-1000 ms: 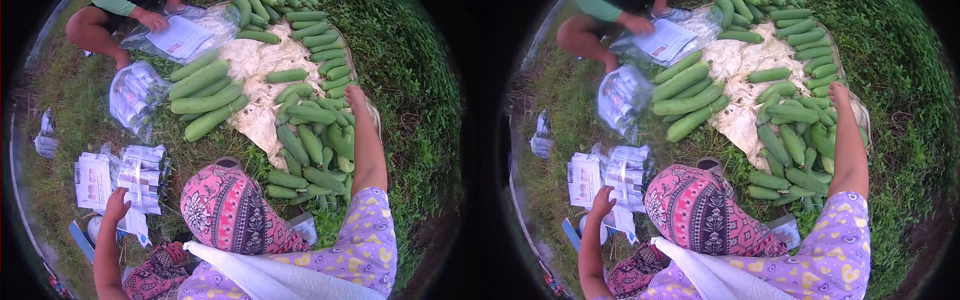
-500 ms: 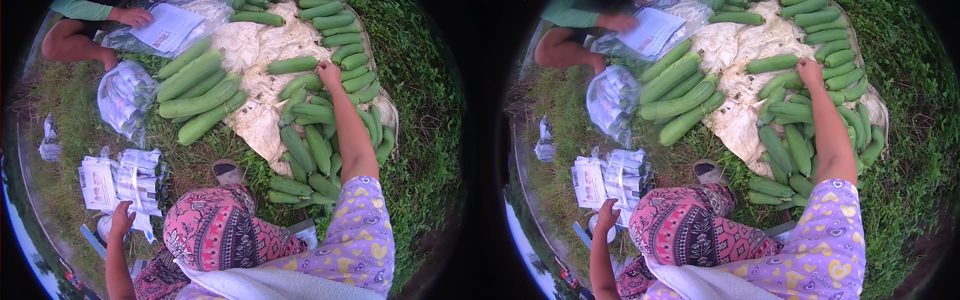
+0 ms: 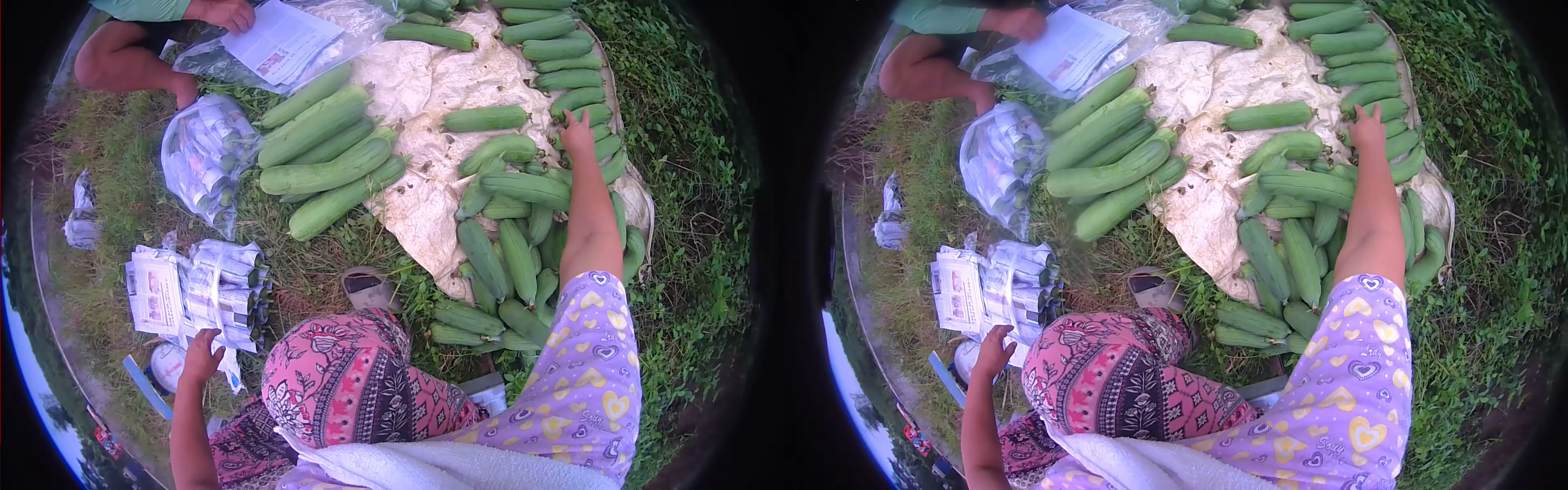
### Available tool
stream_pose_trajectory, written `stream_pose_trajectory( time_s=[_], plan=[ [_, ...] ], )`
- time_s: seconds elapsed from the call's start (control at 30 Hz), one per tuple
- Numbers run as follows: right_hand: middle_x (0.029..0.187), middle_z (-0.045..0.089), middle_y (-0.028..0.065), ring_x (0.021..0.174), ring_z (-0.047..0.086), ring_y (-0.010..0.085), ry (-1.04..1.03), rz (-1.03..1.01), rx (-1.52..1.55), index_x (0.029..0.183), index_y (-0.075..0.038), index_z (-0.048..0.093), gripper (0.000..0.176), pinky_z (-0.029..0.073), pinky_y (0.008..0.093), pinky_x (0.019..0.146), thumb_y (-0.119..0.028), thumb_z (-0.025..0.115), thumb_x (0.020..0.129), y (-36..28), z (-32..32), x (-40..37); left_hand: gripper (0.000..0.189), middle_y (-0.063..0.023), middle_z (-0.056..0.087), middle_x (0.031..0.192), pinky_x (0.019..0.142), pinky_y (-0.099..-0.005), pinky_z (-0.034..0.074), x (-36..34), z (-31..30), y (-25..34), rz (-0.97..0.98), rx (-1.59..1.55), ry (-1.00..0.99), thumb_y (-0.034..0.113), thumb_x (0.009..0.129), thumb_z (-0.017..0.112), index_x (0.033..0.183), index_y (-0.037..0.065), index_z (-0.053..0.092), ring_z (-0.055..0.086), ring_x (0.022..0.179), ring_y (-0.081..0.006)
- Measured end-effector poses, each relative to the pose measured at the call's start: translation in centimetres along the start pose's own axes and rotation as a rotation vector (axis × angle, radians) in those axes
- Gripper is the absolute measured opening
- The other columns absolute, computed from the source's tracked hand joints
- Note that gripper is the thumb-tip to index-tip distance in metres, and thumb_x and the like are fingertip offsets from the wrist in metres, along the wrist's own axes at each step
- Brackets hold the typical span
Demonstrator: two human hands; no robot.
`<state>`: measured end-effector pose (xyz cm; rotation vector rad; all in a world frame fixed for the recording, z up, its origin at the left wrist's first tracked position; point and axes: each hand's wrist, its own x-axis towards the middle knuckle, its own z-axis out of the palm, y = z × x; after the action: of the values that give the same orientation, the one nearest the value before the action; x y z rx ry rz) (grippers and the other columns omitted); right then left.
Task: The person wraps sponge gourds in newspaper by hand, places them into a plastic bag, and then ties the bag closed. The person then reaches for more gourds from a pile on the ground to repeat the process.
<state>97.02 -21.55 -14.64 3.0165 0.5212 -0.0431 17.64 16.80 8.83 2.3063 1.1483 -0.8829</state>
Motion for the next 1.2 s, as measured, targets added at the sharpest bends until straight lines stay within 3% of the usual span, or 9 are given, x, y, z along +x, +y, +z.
stream_pose_trajectory(
  time_s=[0.2,0.33,0.53,0.7,0.97,1.07,1.1,1.13,1.2],
  plan=[
    [0.139,0.042,0.015,0.126,0.044,0.0276,0.039,0.037,0.023,0.115,-0.015,0.061,0.045,0.038,0.0459,0.098,-0.02,0.075,0.073,-1.7,-1.8,0.1,0.04,-0.0172,0.057,0.113,0.093,-0.0421,0.045,-0.5,-0.3,-0.9,-0.003,0.052,0.021,0.015,0.077,0.065,0.115,0.006,0.056,0.055,0.107,-0.0357],
    [0.123,0.057,0.0131,0.109,0.055,0.03,0.259,-0.102,0.082,0.104,-0.011,0.067,0.03,0.044,0.0407,0.091,-0.01,0.056,0.076,3.6,1.7,2.8,0.041,-0.016,0.057,0.113,0.093,-0.0413,0.045,-1.8,-1.2,-2.1,-0.046,0.078,0.02,0.018,0.08,0.064,0.118,0.008,0.055,0.055,0.106,-0.0341],
    [0.111,0.065,0.0104,0.092,0.064,0.029,0.429,0.248,0.49,0.114,-0.021,0.067,0.035,0.047,0.0388,0.084,-0.036,0.06,0.083,5.4,-4.4,-0.5,0.039,-0.0164,0.058,0.114,0.094,-0.0409,0.044,-7.4,-2.6,-9.9,-0.158,0.029,0.151,0.02,0.081,0.062,0.117,0.008,0.057,0.056,0.106,-0.0338],
    [0.112,0.061,0.0187,0.09,0.064,0.0268,0.436,0.065,1.062,0.12,0.0,0.057,0.034,0.051,0.0344,0.084,-0.016,0.053,0.091,-2.2,-13.9,-11.2,0.039,-0.0166,0.059,0.114,0.096,-0.0406,0.043,-13.8,-0.7,-16.9,-0.313,0.001,0.19,0.02,0.08,0.062,0.116,0.007,0.059,0.056,0.108,-0.033],
    [0.128,0.049,0.0194,0.114,0.052,0.0309,-0.163,-0.295,1.894,0.134,0.002,0.038,0.059,0.041,0.0414,0.094,-0.037,0.053,0.092,-19.5,-28.8,-17.8,0.042,-0.0152,0.058,0.112,0.093,-0.0402,0.045,-14.8,15.9,-23.3,-0.345,-0.173,0.182,0.015,0.073,0.067,0.113,0.008,0.06,0.056,0.106,-0.0319],
    [0.134,0.045,0.0168,0.125,0.044,0.0286,-0.913,-0.705,2.195,0.134,0.0,0.038,0.069,0.031,0.0449,0.108,-0.043,0.063,0.086,-33.9,-32.1,-23.6,0.046,-0.0131,0.056,0.115,0.091,-0.0401,0.046,-12.9,22.6,-23.8,-0.354,-0.218,0.284,0.014,0.07,0.07,0.114,0.008,0.058,0.056,0.105,-0.0314],
    [0.138,0.043,0.0144,0.129,0.038,0.0277,-1.288,-0.561,2.104,0.134,-0.001,0.039,0.066,0.023,0.0462,0.113,-0.04,0.064,0.086,-38.1,-32.1,-25.0,0.049,-0.0125,0.055,0.116,0.091,-0.0401,0.045,-12.2,24.1,-24.1,-0.358,-0.213,0.332,0.014,0.069,0.071,0.115,0.007,0.057,0.055,0.107,-0.0311],
    [0.134,0.047,0.0121,0.125,0.043,0.0266,-1.193,-0.394,1.972,0.132,-0.003,0.043,0.059,0.029,0.0453,0.11,-0.038,0.062,0.089,-42.4,-30.6,-24.7,0.051,-0.0119,0.054,0.118,0.092,-0.04,0.045,-11.7,25.7,-24.0,-0.367,-0.212,0.373,0.014,0.068,0.071,0.116,0.007,0.055,0.053,0.108,-0.0308],
    [0.121,0.057,0.0092,0.113,0.053,0.0218,-1.308,-0.681,1.54,0.121,-0.005,0.05,0.042,0.041,0.0405,0.099,-0.033,0.06,0.091,-52.2,-29.9,-31.6,0.059,-0.0096,0.052,0.119,0.094,-0.0404,0.041,-10.7,29.8,-24.2,-0.375,-0.236,0.462,0.014,0.066,0.073,0.121,0.007,0.05,0.049,0.114,-0.0284]
  ],
)
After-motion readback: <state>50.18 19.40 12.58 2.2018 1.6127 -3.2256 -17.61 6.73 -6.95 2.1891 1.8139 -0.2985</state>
